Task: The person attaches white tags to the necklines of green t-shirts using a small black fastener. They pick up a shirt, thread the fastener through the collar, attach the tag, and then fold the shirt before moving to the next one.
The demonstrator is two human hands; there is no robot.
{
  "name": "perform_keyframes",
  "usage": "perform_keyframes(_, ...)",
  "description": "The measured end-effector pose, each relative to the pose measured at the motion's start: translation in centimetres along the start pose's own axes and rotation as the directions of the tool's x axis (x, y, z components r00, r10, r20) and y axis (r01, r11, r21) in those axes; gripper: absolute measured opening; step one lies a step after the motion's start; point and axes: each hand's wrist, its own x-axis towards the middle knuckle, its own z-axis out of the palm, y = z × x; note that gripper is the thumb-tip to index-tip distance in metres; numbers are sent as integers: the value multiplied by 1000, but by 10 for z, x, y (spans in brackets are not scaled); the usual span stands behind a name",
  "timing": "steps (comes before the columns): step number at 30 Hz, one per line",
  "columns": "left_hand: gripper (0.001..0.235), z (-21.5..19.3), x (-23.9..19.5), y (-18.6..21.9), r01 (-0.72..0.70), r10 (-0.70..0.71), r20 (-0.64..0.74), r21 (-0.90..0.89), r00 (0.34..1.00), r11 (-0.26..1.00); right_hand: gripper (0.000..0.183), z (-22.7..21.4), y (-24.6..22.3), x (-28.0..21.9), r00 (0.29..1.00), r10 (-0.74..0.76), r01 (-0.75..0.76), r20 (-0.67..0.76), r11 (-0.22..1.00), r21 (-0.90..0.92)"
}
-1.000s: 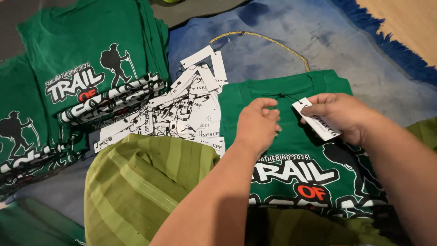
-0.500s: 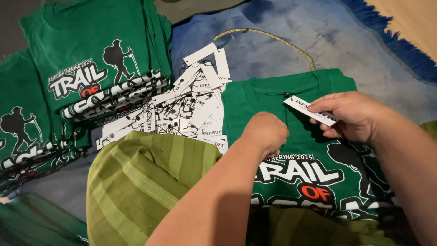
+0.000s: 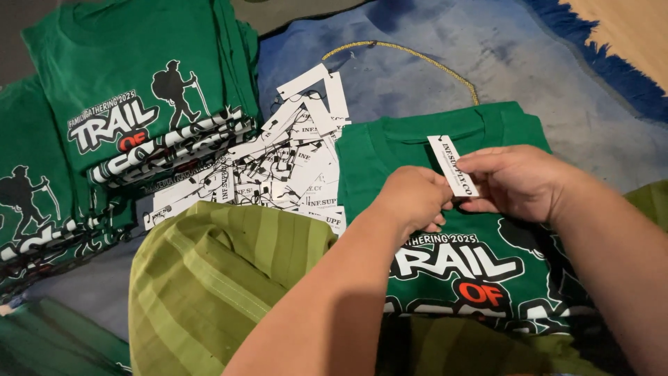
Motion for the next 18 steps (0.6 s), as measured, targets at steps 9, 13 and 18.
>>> perform_keyframes(9,11,-15,8,11,-131,132,1,154,991,979,11,4,2,10,999,-46,47,-13,997,67)
perform_keyframes(13,19,-18,18,5,-212,337,-136,549,932,808,17,3,8,21,996,-20,34,-90,987,156)
perform_keyframes(18,56,-29,-2,15,-194,336,24,854,942,483,22,23,7,25,972,-68,126,-227,960,251)
